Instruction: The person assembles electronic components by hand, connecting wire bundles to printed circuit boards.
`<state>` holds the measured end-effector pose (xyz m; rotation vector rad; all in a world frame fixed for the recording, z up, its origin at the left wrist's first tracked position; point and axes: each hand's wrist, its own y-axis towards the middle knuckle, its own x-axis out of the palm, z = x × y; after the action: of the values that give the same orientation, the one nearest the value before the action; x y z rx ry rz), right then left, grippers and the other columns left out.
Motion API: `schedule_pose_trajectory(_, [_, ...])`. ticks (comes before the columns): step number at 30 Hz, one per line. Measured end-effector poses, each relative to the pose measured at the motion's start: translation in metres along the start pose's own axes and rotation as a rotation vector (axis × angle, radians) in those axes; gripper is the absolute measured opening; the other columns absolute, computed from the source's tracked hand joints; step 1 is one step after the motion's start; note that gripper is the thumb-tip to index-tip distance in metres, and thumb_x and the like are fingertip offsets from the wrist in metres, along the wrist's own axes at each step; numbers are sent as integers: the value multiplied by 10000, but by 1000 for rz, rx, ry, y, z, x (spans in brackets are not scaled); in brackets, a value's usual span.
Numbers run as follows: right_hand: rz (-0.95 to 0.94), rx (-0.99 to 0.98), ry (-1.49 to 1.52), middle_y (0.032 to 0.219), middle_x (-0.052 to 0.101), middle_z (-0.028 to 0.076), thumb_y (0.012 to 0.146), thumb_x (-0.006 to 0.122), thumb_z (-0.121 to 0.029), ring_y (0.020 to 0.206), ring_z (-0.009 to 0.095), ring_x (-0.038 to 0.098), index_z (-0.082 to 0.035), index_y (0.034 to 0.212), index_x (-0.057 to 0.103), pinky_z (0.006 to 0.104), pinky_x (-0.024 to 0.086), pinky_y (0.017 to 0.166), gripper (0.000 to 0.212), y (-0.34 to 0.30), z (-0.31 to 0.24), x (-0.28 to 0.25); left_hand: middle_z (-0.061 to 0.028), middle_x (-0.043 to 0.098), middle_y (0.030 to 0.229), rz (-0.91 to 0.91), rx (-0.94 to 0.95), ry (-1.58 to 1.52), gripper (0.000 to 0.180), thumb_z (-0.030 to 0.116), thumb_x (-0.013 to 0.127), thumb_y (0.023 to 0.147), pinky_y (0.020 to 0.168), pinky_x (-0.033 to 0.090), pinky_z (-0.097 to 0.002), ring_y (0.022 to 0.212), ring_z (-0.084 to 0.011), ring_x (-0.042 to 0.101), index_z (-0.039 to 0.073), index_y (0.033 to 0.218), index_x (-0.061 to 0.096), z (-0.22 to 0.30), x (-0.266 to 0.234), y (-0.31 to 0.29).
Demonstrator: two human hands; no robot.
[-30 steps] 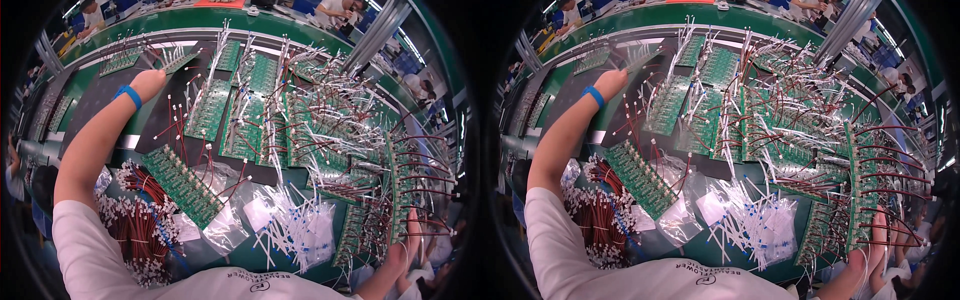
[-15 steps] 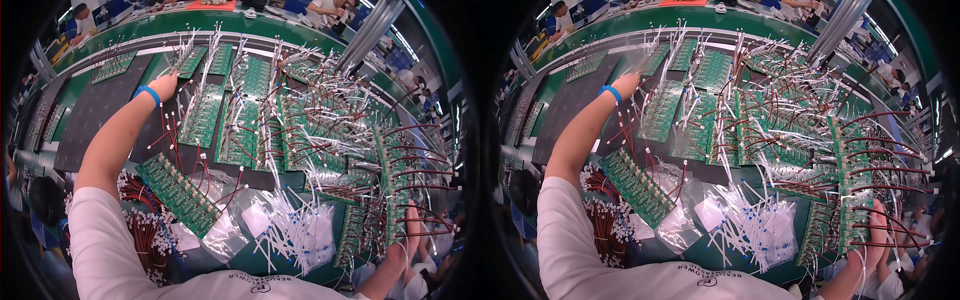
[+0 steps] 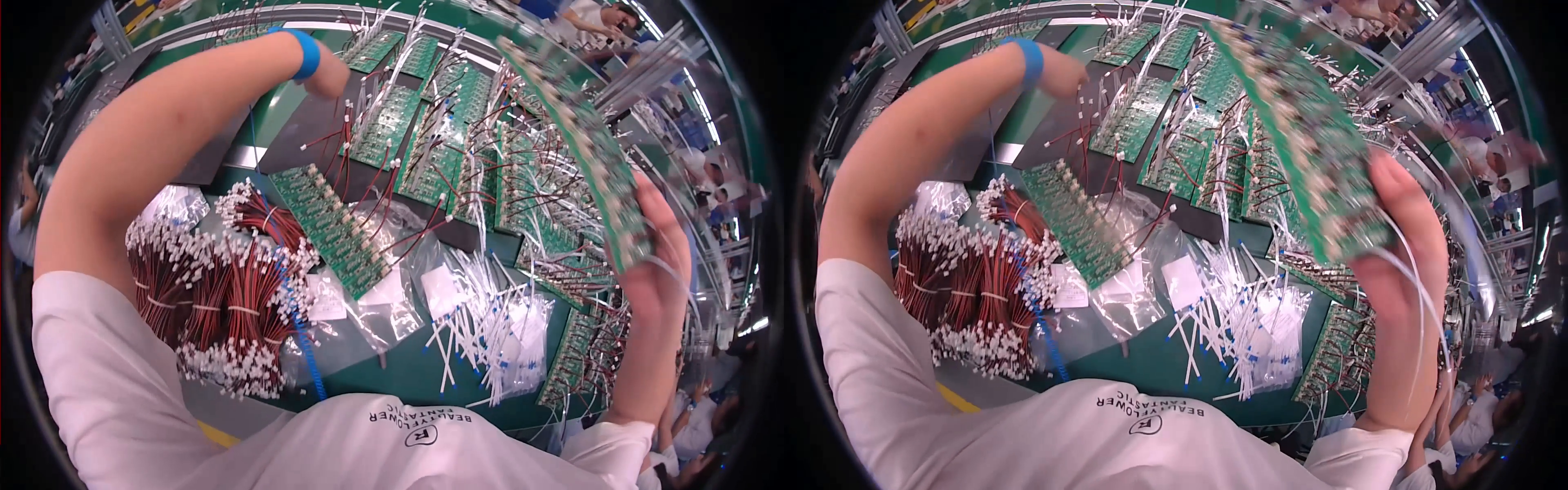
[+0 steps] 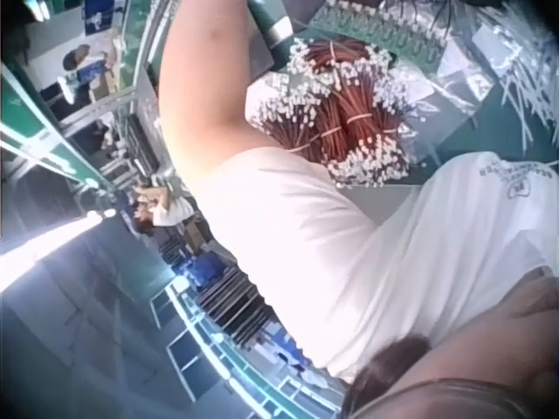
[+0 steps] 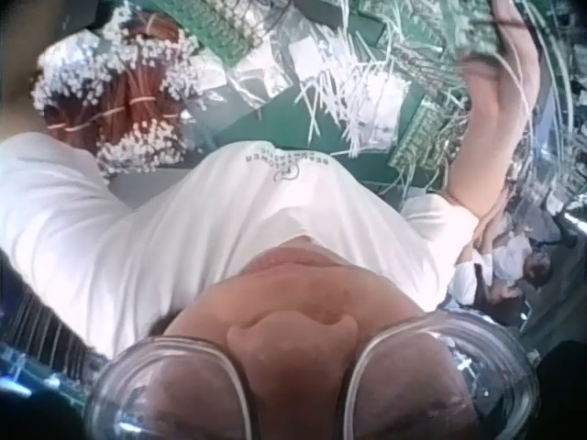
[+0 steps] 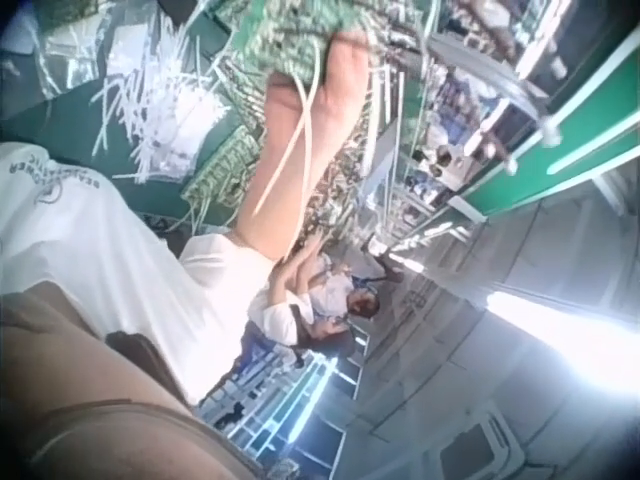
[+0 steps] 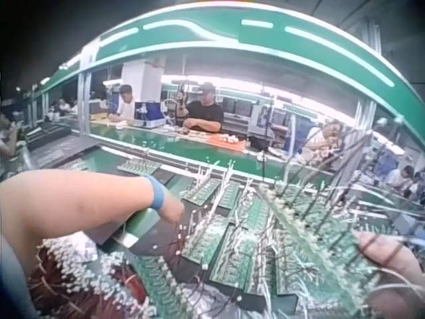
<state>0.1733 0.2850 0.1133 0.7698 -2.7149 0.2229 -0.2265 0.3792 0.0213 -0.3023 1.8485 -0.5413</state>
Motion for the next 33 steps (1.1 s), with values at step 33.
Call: schedule_pose_trajectory(33, [947,277,-248,1030,577,173,788,430,-66,943,320,565,14,1013,527,421,444,833,258,296,318,216,-198,379,1310,371,52,-1333,560,84,522,790,1010,249,-346,1223,-302,363,-57,1292,318,200,179,-403])
